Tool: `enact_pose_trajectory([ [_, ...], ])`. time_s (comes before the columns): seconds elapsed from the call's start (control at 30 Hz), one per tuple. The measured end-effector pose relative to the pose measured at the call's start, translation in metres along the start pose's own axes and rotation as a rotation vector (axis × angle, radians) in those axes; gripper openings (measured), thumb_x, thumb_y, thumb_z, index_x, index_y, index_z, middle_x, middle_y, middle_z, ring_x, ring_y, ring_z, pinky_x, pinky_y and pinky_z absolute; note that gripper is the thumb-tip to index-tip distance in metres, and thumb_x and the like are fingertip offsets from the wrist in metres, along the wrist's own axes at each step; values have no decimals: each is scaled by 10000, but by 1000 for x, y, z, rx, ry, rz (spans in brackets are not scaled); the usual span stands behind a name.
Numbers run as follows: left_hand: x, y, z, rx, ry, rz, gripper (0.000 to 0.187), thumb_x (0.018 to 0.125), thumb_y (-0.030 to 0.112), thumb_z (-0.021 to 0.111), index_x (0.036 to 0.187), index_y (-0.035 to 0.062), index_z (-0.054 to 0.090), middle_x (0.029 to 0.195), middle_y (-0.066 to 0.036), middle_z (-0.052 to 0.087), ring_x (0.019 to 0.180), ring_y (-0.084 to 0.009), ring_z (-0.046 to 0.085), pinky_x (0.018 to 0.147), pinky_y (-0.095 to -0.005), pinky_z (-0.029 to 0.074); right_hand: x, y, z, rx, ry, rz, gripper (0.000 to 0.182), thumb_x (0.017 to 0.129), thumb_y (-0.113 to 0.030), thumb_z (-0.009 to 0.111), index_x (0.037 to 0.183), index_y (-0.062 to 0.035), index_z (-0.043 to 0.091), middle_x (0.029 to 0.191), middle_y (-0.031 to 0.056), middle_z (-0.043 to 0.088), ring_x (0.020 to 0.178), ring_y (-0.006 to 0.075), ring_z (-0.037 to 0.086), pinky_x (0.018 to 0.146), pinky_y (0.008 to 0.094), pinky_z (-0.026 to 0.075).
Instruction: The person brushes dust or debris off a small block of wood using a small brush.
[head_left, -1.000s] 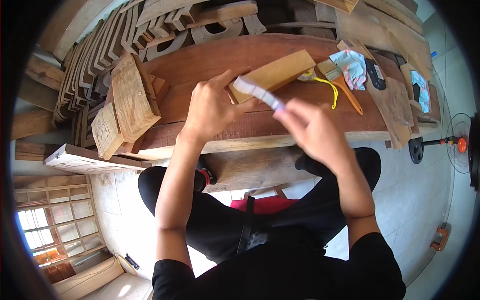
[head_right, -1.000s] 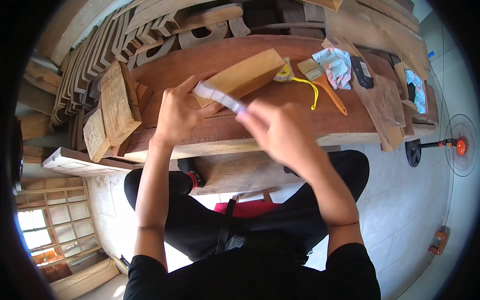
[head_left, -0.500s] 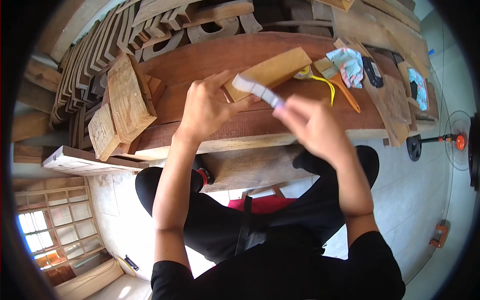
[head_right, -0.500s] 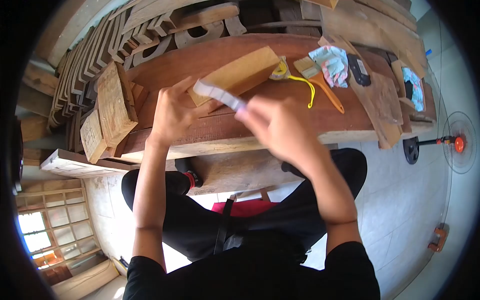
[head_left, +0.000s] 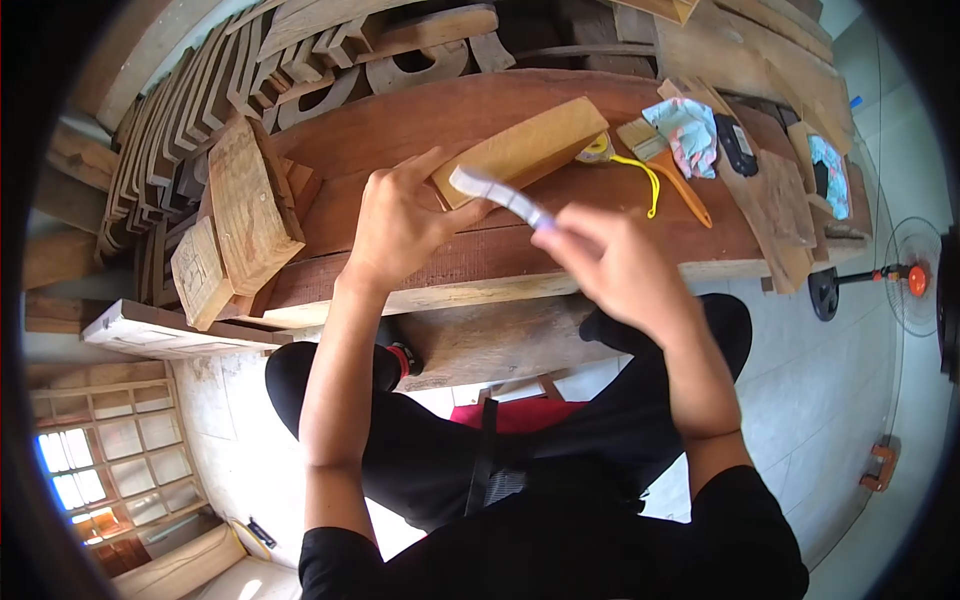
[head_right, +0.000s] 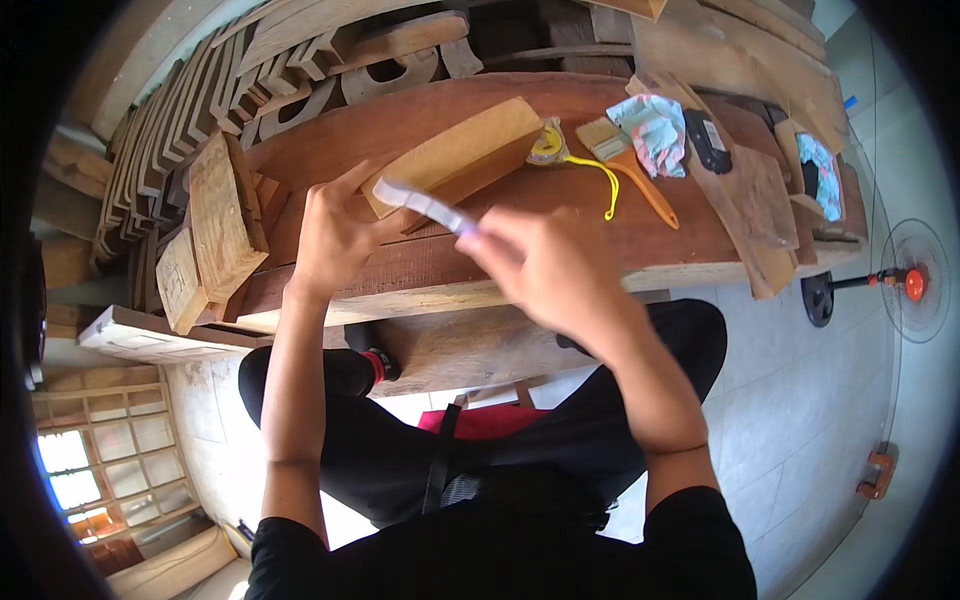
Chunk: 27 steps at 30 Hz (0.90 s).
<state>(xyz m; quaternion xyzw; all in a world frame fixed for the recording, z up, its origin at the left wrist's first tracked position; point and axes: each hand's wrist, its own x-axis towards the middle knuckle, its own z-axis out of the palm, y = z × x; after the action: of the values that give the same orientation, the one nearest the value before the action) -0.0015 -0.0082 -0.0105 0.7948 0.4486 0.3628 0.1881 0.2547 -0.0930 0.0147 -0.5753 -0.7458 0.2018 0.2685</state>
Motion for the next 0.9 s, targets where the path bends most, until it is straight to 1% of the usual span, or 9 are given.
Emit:
enact_pose_trajectory([
  [0.07,2,15,-4,-59,-35,-25,559,813,341,924,1243,23,760,901,-208,792,818,-291,802,756,-374,614,16,10,-18,76,71,214,288,1041,-331,712,1020,-46,750,668,124,594,579,202,537,589,356,443],
  [0.2,3,15,-3,-59,3,46,561,809,348,927,1234,21,761,941,-211,794,857,-305,802,771,-376,612,3,9,-5,9,16,81,322,1024,-414,710,1036,-99,771,687,184,671,608,357,675,561,457,477],
  [0.23,4,15,-2,-76,14,49,561,808,352,929,1229,20,762,941,-210,794,856,-306,802,772,-378,610,4,10,-2,-28,42,-52,322,1023,-416,710,1067,-103,774,678,187,665,596,360,669,560,456,475],
  [0.33,2,18,-2,-91,5,33,558,806,357,932,1215,18,763,942,-206,793,858,-309,800,778,-381,606,21,25,-28,11,131,241,323,1033,-414,694,1062,-102,772,680,180,661,616,369,680,572,468,480],
  [0.5,4,20,-5,-73,-5,21,542,813,347,929,1206,13,762,924,-209,785,862,-319,798,779,-379,604,2,12,-3,-29,80,-24,367,1058,-444,646,1043,-96,759,676,152,659,593,357,645,581,445,482],
  [0.6,5,27,-9,-153,-96,-187,535,823,341,922,1206,6,758,895,-208,782,843,-311,799,767,-372,603,15,17,-29,-32,131,240,367,1040,-451,674,1036,-94,758,689,157,671,613,365,661,595,456,495],
  [0.7,4,18,-4,-73,-2,6,525,831,333,918,1205,1,757,877,-209,782,831,-294,802,759,-371,604,10,27,-20,-2,168,157,365,1051,-434,664,1043,-82,760,696,165,670,622,348,662,587,435,481],
  [0.77,4,21,-4,-124,-3,-41,520,836,329,915,1203,-4,756,888,-210,786,842,-289,805,766,-370,606,7,27,-3,16,76,42,363,1056,-429,659,1046,-84,772,699,159,678,618,317,669,582,419,471],
  [0.9,6,29,-10,-118,-70,-108,521,842,327,911,1205,-12,754,925,-215,792,874,-284,809,779,-368,611,22,46,-27,-47,217,189,349,1050,-433,667,1049,-101,774,699,165,675,630,342,678,599,443,485],
])
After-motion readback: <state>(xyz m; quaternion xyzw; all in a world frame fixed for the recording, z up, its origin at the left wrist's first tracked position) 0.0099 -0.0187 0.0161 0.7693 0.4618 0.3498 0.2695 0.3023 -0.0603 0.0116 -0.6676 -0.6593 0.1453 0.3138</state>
